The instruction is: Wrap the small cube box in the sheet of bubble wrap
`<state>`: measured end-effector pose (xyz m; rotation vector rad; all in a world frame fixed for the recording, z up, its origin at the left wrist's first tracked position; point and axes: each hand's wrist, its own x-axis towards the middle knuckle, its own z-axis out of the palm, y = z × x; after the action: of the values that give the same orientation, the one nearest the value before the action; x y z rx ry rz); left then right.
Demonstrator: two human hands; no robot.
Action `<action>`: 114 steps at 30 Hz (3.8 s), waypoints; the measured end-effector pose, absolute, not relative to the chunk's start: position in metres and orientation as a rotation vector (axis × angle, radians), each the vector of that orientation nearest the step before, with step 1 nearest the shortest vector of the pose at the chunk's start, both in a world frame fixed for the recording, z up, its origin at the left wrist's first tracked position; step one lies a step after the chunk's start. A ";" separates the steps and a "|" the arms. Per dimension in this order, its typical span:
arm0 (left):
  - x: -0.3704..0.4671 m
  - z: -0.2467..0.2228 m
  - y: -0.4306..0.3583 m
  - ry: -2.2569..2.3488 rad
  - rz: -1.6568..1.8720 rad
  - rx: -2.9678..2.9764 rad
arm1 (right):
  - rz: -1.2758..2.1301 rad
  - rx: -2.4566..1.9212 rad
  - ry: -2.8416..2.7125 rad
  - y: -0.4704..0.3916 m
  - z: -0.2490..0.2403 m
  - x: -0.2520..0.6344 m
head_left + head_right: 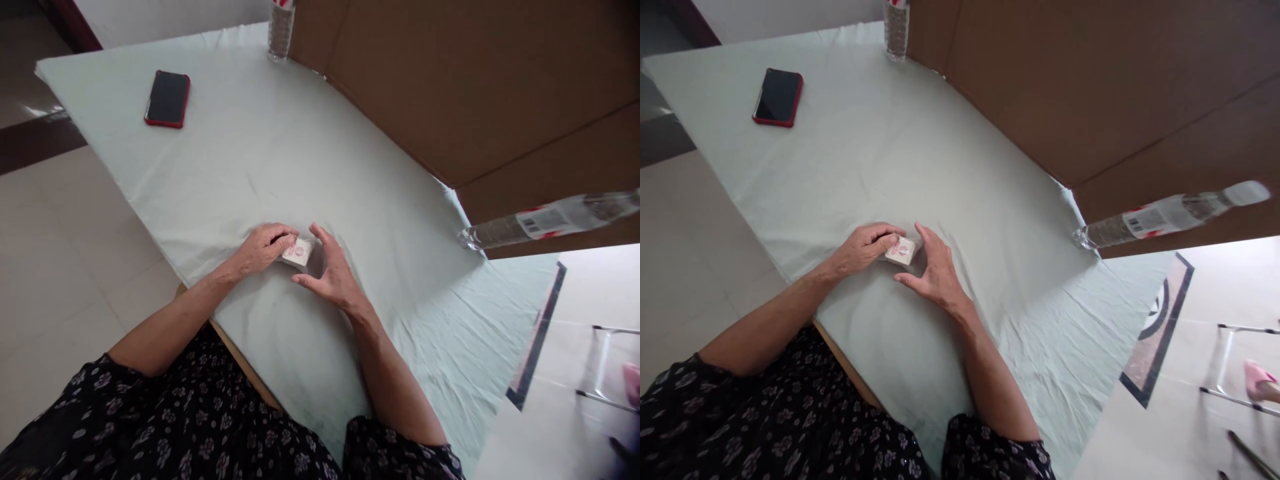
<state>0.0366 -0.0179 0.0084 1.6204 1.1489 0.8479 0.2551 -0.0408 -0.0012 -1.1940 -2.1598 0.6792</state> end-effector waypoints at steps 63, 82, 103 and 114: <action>0.025 -0.006 -0.027 1.223 1.001 1.558 | 0.519 -1.132 -1.965 -0.028 0.005 0.253; 0.029 -0.007 -0.027 1.258 0.999 1.761 | -0.202 -0.989 -2.297 -0.017 0.021 0.238; 0.033 -0.013 -0.026 1.049 1.193 1.945 | 0.491 -1.112 -1.996 0.004 0.047 0.231; 0.029 0.003 -0.027 0.900 1.018 1.390 | 0.498 -1.189 -1.924 0.083 0.040 0.235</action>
<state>0.0288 -0.0271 0.0027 1.3898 0.8997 1.0181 0.2353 0.0829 0.0403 -1.1894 -1.9240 0.4976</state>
